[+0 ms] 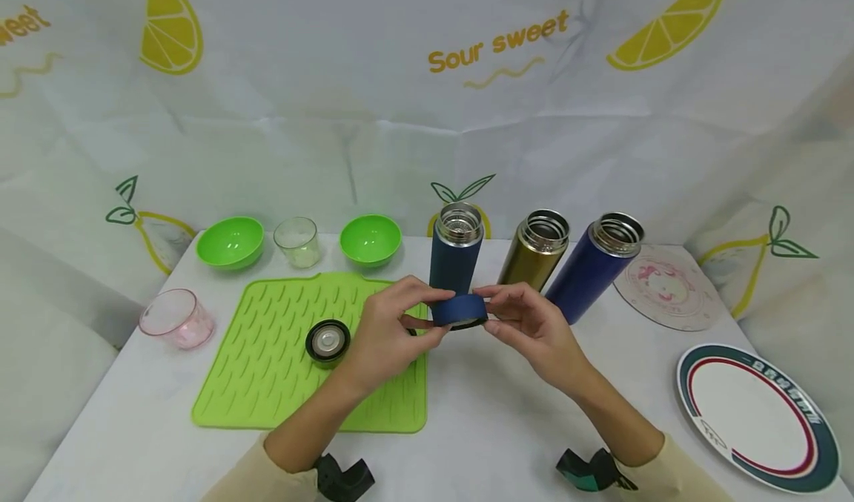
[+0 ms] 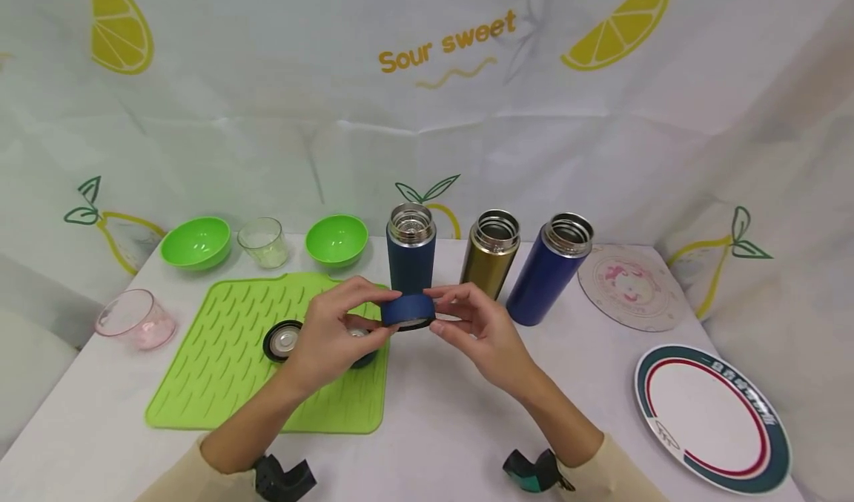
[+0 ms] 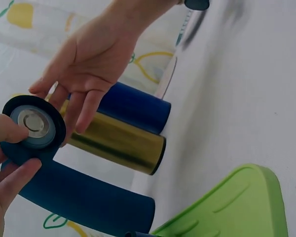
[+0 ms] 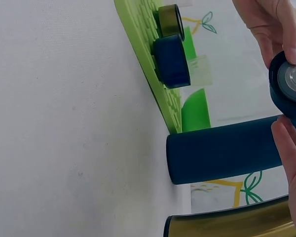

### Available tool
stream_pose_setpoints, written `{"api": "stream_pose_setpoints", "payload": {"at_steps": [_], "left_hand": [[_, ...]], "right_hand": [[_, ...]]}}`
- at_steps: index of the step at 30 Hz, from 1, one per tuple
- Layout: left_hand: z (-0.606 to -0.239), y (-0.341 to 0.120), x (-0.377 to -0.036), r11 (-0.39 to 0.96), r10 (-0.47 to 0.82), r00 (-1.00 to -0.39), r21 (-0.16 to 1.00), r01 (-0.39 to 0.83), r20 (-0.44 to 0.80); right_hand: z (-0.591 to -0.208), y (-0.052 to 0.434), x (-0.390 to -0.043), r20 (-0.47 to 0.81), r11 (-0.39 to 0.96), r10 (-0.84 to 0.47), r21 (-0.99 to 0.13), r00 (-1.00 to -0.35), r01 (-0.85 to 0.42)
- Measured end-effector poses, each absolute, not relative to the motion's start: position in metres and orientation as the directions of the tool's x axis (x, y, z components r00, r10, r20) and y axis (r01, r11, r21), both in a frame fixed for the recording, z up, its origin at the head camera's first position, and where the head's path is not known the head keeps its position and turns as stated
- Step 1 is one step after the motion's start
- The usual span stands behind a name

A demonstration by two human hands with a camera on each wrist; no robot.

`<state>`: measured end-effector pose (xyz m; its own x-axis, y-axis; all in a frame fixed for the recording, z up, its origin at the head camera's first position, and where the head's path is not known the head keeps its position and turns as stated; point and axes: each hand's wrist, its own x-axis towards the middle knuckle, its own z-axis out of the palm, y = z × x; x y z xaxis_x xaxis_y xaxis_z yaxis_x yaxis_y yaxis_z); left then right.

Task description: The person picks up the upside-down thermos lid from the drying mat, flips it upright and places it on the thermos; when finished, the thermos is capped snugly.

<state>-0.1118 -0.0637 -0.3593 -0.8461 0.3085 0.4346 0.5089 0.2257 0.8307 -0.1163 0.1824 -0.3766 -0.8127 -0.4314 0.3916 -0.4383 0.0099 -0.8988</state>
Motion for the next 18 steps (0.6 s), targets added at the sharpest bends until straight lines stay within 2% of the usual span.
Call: {"api": "stream_pose_setpoints", "payload": {"at_steps": [7, 13, 18], "left_hand": [[-0.3589, -0.0637, -0.1103, 0.242, 0.317, -0.815, 0.79, 0.564, 0.485], [-0.3609, -0.062, -0.112, 0.254, 0.336, -0.786, 0.754, 0.606, 0.519], [-0.359, -0.0621, -0.1122, 0.249, 0.344, -0.819, 0.797, 0.55, 0.458]], "right_hand": [[-0.3775, 0.1826, -0.1188, 0.352, 0.015, -0.471, -0.914, -0.809, -0.406], [-0.3797, 0.1801, -0.1197, 0.44, -0.03, -0.469, -0.875, -0.766, -0.484], [-0.3792, 0.1825, -0.1187, 0.471, -0.019, -0.44, -0.857, -0.765, -0.516]]}}
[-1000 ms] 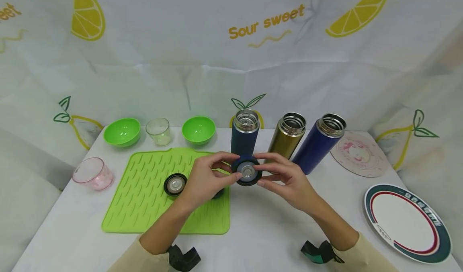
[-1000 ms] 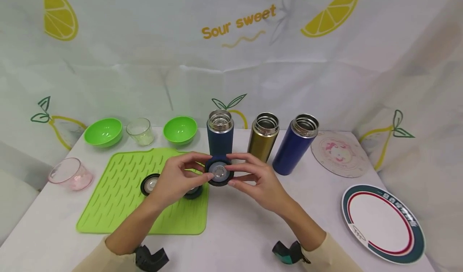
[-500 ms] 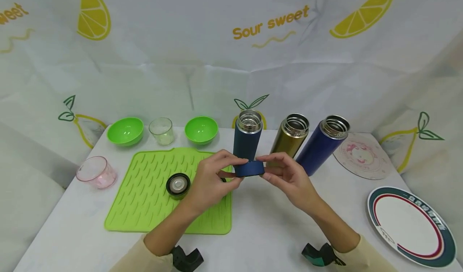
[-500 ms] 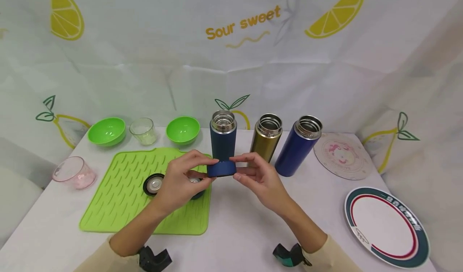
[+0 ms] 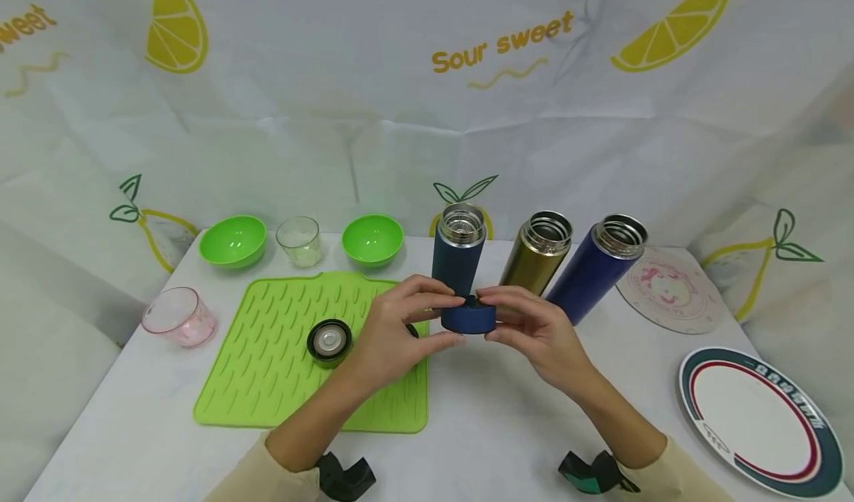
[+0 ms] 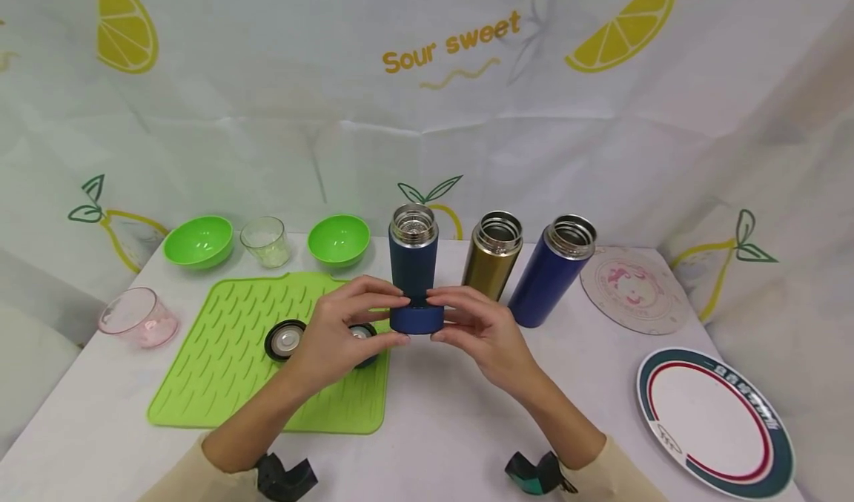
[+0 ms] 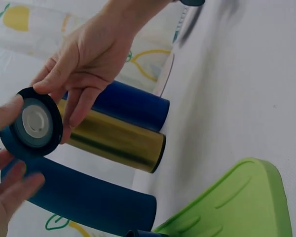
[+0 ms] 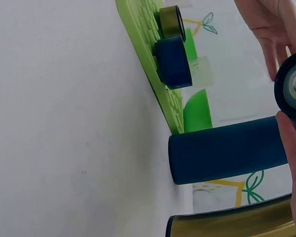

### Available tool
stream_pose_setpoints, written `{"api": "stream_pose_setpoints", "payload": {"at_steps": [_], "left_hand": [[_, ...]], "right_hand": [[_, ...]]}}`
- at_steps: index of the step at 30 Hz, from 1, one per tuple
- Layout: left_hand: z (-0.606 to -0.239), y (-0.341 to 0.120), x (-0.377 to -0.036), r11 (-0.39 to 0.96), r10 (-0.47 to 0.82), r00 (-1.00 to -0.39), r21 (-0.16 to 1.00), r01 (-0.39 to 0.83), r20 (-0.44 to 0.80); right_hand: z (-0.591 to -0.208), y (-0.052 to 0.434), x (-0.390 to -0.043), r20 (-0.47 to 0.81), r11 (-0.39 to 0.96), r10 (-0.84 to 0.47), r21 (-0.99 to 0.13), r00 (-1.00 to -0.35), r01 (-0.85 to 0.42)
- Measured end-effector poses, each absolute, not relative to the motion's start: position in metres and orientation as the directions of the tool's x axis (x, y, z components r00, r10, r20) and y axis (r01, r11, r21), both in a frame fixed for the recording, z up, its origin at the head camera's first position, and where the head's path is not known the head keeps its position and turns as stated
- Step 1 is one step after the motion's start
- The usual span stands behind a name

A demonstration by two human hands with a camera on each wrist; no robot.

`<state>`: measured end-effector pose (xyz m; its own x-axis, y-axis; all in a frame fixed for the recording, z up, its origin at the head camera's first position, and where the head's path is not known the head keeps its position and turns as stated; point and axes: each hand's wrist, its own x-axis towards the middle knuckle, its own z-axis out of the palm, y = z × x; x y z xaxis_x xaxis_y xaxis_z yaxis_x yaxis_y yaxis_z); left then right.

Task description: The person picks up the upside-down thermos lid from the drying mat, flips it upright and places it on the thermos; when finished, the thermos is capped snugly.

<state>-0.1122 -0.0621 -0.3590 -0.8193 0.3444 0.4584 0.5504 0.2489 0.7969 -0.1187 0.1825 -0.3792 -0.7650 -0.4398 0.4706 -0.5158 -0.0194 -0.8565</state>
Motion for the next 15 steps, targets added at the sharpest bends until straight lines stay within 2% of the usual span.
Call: {"api": "stream_pose_setpoints", "payload": {"at_steps": [5, 9, 12, 15], "left_hand": [[-0.3564, -0.064, -0.1128, 0.257, 0.318, -0.893, 0.877, 0.406, 0.32], [-0.3546, -0.0647, -0.1138, 0.204, 0.339, -0.917, 0.935, 0.289, 0.21], [-0.3553, -0.0654, -0.1144, 0.179, 0.355, -0.914, 0.945, 0.275, 0.199], [-0.3565, -0.0668, -0.1138, 0.187, 0.357, -0.901, 0.926, 0.329, 0.248]], "right_hand": [[-0.3766, 0.1836, -0.1177, 0.467, -0.01, -0.429, -0.858, -0.773, -0.513], [-0.3769, 0.1815, -0.1177, 0.469, 0.024, -0.428, -0.848, -0.772, -0.529], [-0.3783, 0.1799, -0.1182, 0.471, 0.025, -0.436, -0.845, -0.767, -0.534], [-0.379, 0.1789, -0.1183, 0.459, 0.012, -0.454, -0.854, -0.764, -0.52]]}}
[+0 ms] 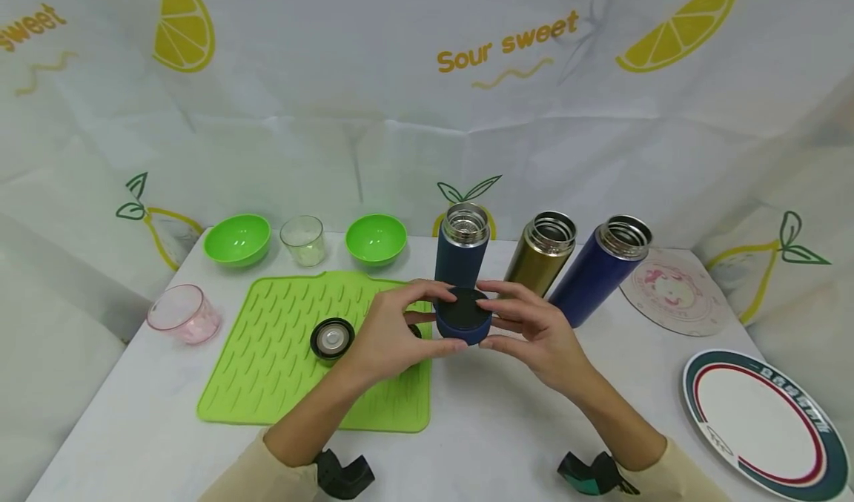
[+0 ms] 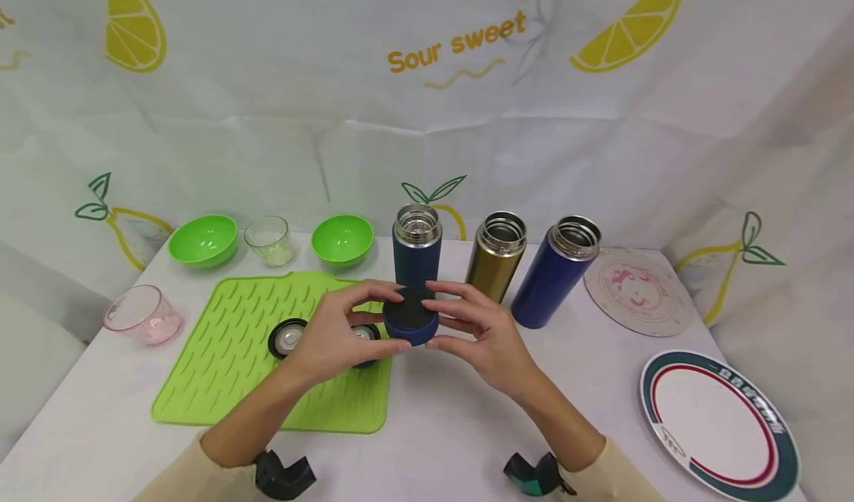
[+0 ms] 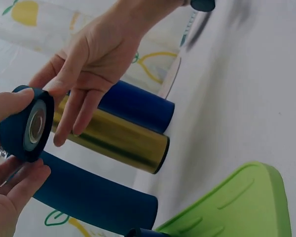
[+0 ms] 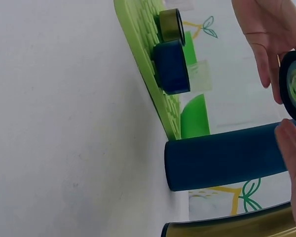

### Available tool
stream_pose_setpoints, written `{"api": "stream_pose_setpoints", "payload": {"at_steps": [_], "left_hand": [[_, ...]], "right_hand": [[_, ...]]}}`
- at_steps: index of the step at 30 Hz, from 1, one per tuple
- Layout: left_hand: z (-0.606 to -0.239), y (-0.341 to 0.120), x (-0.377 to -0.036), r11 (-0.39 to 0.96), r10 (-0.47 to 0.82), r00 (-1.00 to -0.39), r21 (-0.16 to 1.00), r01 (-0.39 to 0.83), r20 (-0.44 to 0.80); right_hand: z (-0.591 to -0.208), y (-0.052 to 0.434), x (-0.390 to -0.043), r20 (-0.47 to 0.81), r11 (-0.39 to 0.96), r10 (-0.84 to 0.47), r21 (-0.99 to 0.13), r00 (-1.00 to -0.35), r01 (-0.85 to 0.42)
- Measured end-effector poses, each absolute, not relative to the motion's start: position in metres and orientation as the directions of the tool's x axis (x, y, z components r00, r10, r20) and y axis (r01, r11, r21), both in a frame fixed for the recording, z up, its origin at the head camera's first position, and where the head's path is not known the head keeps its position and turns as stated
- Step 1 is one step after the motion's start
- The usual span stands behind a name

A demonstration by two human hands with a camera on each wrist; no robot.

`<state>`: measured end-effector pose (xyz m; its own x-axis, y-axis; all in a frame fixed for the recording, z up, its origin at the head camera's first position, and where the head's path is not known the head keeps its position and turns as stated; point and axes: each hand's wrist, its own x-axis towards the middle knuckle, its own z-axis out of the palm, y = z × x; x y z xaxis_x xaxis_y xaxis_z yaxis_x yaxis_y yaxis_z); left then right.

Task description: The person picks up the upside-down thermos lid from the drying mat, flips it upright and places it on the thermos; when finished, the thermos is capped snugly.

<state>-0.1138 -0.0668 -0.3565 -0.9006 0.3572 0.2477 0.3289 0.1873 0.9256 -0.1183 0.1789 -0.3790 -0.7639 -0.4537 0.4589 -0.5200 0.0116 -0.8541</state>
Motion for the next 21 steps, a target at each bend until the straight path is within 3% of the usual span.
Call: {"api": "stream_pose_setpoints", "payload": {"at_steps": [7, 11, 15, 18, 21], "left_hand": [[-0.36, -0.067, -0.111, 0.296, 0.402, -0.838, 0.814, 0.5, 0.368], [-0.359, -0.07, -0.11, 0.357, 0.399, -0.822, 0.757, 0.547, 0.406], [-0.356, -0.079, -0.108, 0.376, 0.36, -0.835, 0.755, 0.538, 0.415], [-0.355, -0.087, -0.107, 0.379, 0.32, -0.849, 0.765, 0.521, 0.42], [-0.355, -0.093, -0.106, 0.389, 0.294, -0.858, 0.767, 0.51, 0.422]], "right_hand": [[-0.377, 0.176, -0.116, 0.414, -0.006, -0.469, -0.884, -0.78, -0.467], [-0.376, 0.171, -0.115, 0.462, 0.048, -0.451, -0.842, -0.764, -0.538], [-0.375, 0.165, -0.113, 0.534, 0.171, -0.332, -0.777, -0.778, -0.606], [-0.374, 0.161, -0.114, 0.535, 0.228, -0.225, -0.784, -0.814, -0.578], [-0.376, 0.155, -0.118, 0.47, 0.202, -0.181, -0.842, -0.864, -0.5]]}}
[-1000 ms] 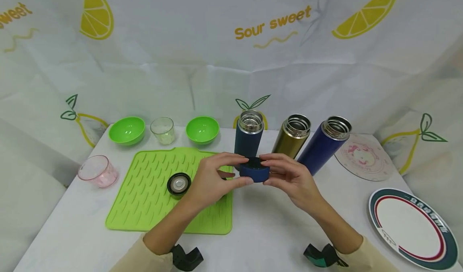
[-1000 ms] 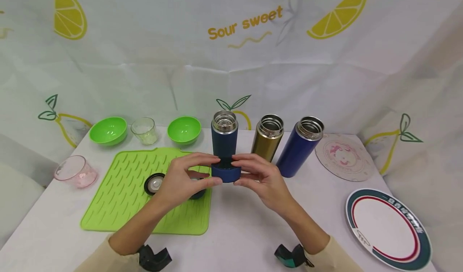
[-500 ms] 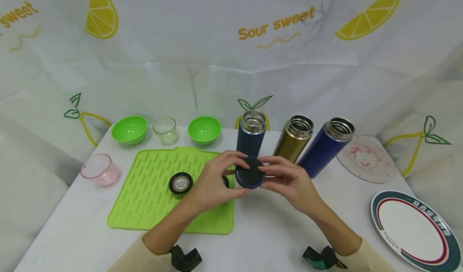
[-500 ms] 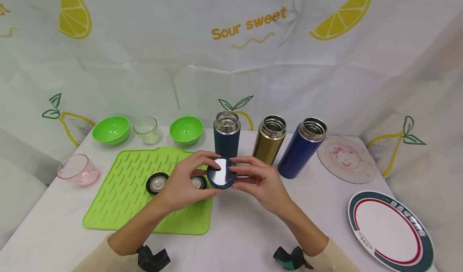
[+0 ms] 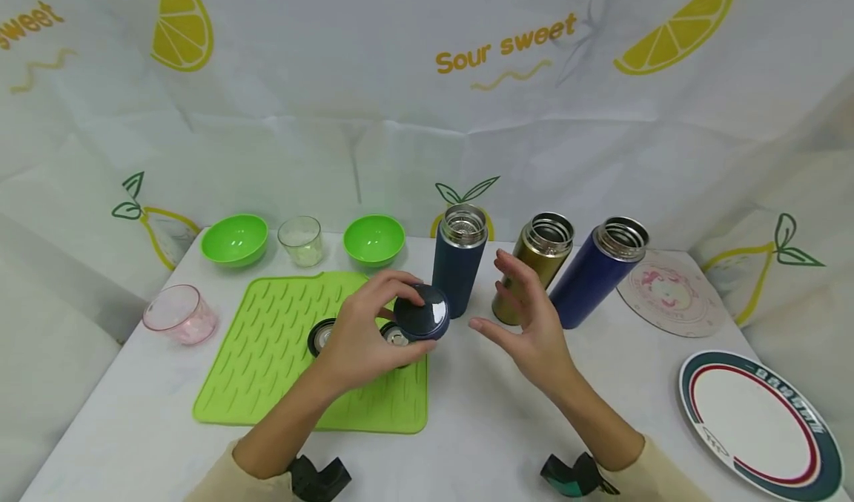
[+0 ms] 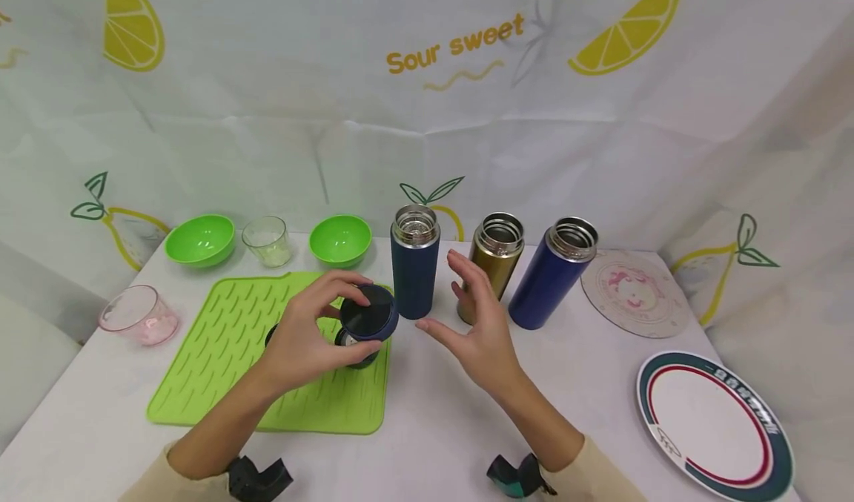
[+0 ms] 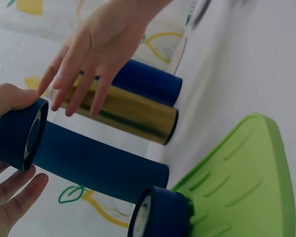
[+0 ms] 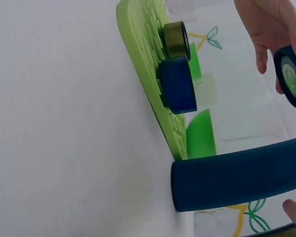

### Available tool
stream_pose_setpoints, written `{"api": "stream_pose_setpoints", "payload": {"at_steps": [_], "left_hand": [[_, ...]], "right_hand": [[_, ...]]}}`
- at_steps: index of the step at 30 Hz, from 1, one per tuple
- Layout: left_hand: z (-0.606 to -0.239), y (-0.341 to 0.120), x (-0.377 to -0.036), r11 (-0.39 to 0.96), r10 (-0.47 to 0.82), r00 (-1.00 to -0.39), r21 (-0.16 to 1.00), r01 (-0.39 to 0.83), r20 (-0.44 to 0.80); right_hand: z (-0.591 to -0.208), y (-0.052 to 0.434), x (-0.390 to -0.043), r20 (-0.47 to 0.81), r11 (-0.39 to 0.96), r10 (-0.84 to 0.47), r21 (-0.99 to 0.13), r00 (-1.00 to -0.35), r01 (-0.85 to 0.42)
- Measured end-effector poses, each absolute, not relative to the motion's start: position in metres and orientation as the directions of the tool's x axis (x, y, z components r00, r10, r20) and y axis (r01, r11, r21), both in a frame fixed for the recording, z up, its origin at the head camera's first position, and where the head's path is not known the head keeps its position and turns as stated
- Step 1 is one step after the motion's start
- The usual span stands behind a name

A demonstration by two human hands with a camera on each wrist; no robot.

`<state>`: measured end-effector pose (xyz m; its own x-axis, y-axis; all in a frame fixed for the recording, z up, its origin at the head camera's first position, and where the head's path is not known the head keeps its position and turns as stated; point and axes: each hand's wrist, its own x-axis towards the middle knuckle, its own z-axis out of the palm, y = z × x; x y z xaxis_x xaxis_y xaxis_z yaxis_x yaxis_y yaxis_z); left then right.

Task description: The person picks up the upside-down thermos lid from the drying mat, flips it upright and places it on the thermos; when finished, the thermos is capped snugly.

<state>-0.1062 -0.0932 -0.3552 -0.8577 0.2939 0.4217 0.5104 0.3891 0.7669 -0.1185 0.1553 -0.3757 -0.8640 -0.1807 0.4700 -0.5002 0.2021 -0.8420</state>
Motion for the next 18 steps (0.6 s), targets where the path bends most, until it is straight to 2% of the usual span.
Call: {"api": "stream_pose_setpoints", "payload": {"at_steps": [4, 8, 13, 18], "left_hand": [[-0.359, -0.098, -0.105, 0.399, 0.288, -0.866, 0.771, 0.496, 0.408], [-0.363, -0.1, -0.106, 0.415, 0.281, -0.874, 0.771, 0.482, 0.396], [-0.368, -0.103, -0.107, 0.438, 0.269, -0.88, 0.764, 0.473, 0.391], [-0.37, -0.106, -0.111, 0.45, 0.244, -0.883, 0.76, 0.469, 0.4]], "right_hand": [[-0.383, 0.146, -0.13, 0.334, 0.145, -0.18, -0.921, -0.925, -0.361], [-0.391, 0.134, -0.144, 0.245, 0.08, -0.188, -0.961, -0.951, -0.264], [-0.4, 0.123, -0.159, 0.191, 0.047, -0.134, -0.979, -0.972, -0.199], [-0.41, 0.116, -0.168, 0.175, 0.099, -0.082, -0.978, -0.981, -0.182]]}}
